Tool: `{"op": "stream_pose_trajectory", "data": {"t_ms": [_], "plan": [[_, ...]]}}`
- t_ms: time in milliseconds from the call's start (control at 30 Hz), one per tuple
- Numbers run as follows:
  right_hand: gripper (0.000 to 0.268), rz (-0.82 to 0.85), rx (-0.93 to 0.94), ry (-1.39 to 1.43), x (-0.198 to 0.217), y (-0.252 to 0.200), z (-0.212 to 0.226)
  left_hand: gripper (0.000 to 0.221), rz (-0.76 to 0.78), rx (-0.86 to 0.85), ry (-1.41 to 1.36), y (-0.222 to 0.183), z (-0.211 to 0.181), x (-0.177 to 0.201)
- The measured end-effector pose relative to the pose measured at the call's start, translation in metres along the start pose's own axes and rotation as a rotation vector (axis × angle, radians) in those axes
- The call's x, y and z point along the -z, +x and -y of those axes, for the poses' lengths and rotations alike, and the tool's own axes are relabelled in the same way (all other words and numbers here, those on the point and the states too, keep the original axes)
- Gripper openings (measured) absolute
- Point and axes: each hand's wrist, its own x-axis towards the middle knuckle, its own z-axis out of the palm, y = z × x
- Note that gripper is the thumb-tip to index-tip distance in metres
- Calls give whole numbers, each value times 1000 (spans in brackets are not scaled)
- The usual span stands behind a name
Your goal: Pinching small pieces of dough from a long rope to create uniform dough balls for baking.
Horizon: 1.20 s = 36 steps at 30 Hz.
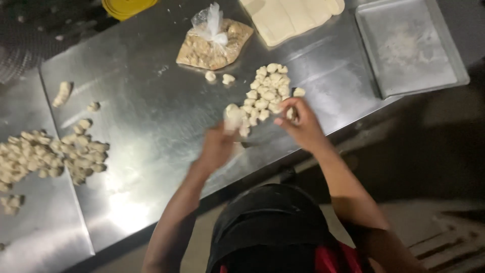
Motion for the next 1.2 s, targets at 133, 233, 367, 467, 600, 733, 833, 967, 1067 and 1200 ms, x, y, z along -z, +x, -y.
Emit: {"op": "stream_pose_trajectory", "data": {"t_ms": [133,233,367,467,600,733,833,967,1067,1200], "plan": [[24,-138,-281,397,-56,5,6,23,-186,200,-108,-24,-24,74],[18,-154,-342,507,-118,8,25,25,-218,100,-82,-33,-15,68],[27,107,-317,154,-155,4,69,27,-166,44,98,-41,38,33],[32,59,31,-130,-156,-1,76,25,-113,33,82,-48,44,30],[23,62,43,19,-144,-7,74,23,-148,-13,46,-45,42,24],[27,73,220,-57,-129,-1,73,17,-186,-15,73,-38,40,-2],[21,133,210,-123,-127,9,48,9,-172,25,158,-33,40,-21],[19,66,99,-150,-134,16,55,12,-222,194,305,-21,25,-23],[23,16,-11,-285,-150,16,26,14,-254,244,427,-14,32,-18],[30,-103,9,-230,-175,23,-15,14,-189,254,530,-10,44,-2]]}}
